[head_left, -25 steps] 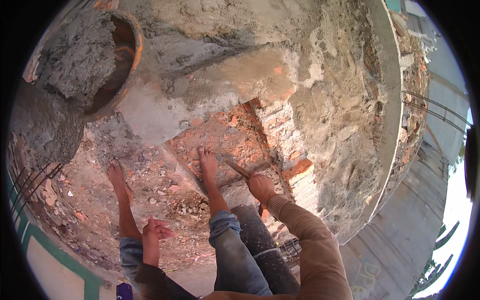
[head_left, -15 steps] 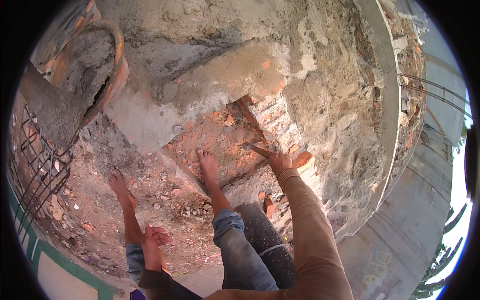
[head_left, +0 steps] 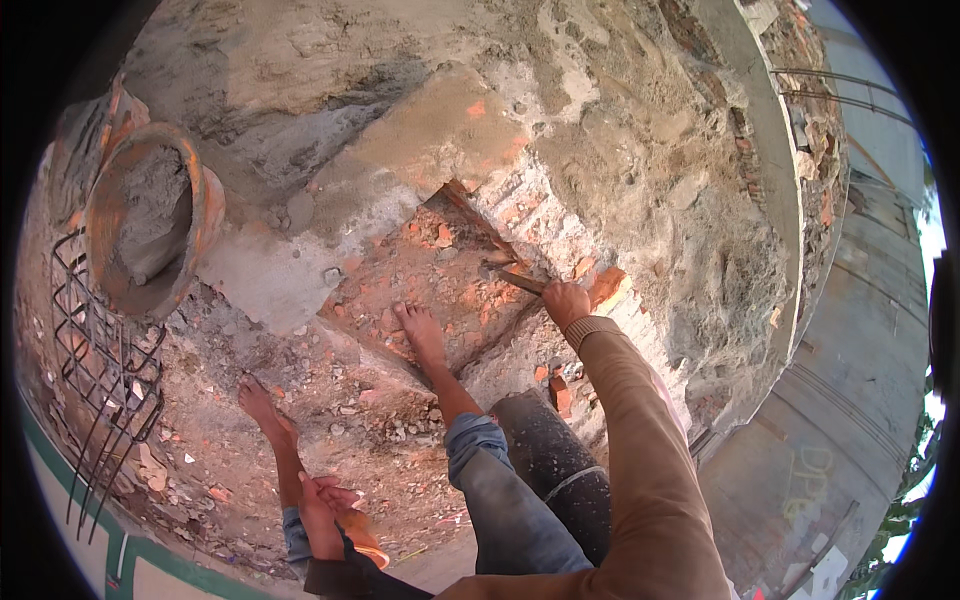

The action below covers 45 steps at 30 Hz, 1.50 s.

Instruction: The person uses a hammer to chip away at bricks and mortar within a recessed area on a construction site and then places a steel rebar cage into the prepared space.

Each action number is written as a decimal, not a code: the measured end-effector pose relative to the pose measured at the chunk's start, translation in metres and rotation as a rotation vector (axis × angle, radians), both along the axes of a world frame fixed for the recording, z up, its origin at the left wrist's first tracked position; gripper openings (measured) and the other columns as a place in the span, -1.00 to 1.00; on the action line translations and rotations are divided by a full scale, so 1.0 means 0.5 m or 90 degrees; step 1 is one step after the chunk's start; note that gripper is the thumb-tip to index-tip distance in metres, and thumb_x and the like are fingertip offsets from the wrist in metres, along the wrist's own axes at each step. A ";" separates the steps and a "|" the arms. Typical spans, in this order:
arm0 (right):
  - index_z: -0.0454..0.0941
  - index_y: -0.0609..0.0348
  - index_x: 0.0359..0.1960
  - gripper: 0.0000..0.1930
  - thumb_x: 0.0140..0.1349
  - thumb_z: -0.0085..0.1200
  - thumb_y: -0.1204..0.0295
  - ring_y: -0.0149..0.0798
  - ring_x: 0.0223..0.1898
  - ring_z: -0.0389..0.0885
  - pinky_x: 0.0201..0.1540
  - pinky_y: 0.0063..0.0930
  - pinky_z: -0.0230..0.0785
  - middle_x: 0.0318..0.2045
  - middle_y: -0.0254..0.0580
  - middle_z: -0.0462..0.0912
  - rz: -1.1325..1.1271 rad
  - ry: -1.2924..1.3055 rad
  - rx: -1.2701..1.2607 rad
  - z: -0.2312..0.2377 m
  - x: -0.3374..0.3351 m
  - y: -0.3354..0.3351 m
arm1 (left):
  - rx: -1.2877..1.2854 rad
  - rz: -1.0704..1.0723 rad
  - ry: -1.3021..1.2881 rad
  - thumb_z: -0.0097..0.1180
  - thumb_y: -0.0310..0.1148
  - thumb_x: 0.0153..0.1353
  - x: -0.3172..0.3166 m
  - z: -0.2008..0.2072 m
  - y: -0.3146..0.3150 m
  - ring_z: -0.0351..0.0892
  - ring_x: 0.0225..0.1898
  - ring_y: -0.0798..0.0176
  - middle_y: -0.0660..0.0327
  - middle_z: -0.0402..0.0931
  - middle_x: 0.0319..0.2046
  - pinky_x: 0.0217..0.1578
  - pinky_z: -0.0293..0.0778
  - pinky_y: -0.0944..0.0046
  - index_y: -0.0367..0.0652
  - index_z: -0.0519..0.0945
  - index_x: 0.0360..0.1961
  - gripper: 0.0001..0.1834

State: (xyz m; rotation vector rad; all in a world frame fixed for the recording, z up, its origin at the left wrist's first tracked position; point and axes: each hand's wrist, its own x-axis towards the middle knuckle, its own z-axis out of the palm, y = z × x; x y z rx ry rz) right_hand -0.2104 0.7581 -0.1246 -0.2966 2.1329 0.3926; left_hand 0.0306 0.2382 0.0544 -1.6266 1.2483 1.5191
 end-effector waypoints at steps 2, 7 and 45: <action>0.63 0.25 -0.24 -0.69 0.39 -0.08 0.26 -0.06 -0.39 0.74 -0.40 -0.19 0.60 -0.38 -0.05 0.72 -0.022 0.087 0.008 -0.022 0.054 -0.050 | 0.015 0.034 -0.038 -0.43 0.20 0.48 0.016 -0.027 -0.010 0.68 -0.52 0.14 0.02 0.62 -0.58 -0.44 0.53 0.29 -0.27 0.51 -0.27 -0.29; 0.53 0.38 -0.21 -0.53 0.37 -0.05 0.08 0.07 -0.39 0.72 -0.35 -0.13 0.58 -0.39 0.10 0.69 -0.083 -0.060 -0.249 0.101 0.141 -0.273 | -0.005 -0.032 -0.021 -0.45 0.19 0.49 -0.006 -0.036 0.015 0.67 -0.52 0.16 0.03 0.62 -0.58 -0.40 0.52 0.30 -0.26 0.51 -0.26 -0.30; 0.48 0.35 -0.16 -0.74 0.36 -0.14 0.37 -0.02 -0.42 0.73 -0.42 -0.17 0.59 -0.39 0.01 0.69 0.127 0.040 -0.266 0.067 0.032 -0.182 | 0.032 -0.005 0.012 -0.41 0.16 0.50 -0.066 0.006 0.014 0.69 -0.48 0.11 0.00 0.62 -0.55 -0.38 0.59 0.22 -0.31 0.50 -0.25 -0.32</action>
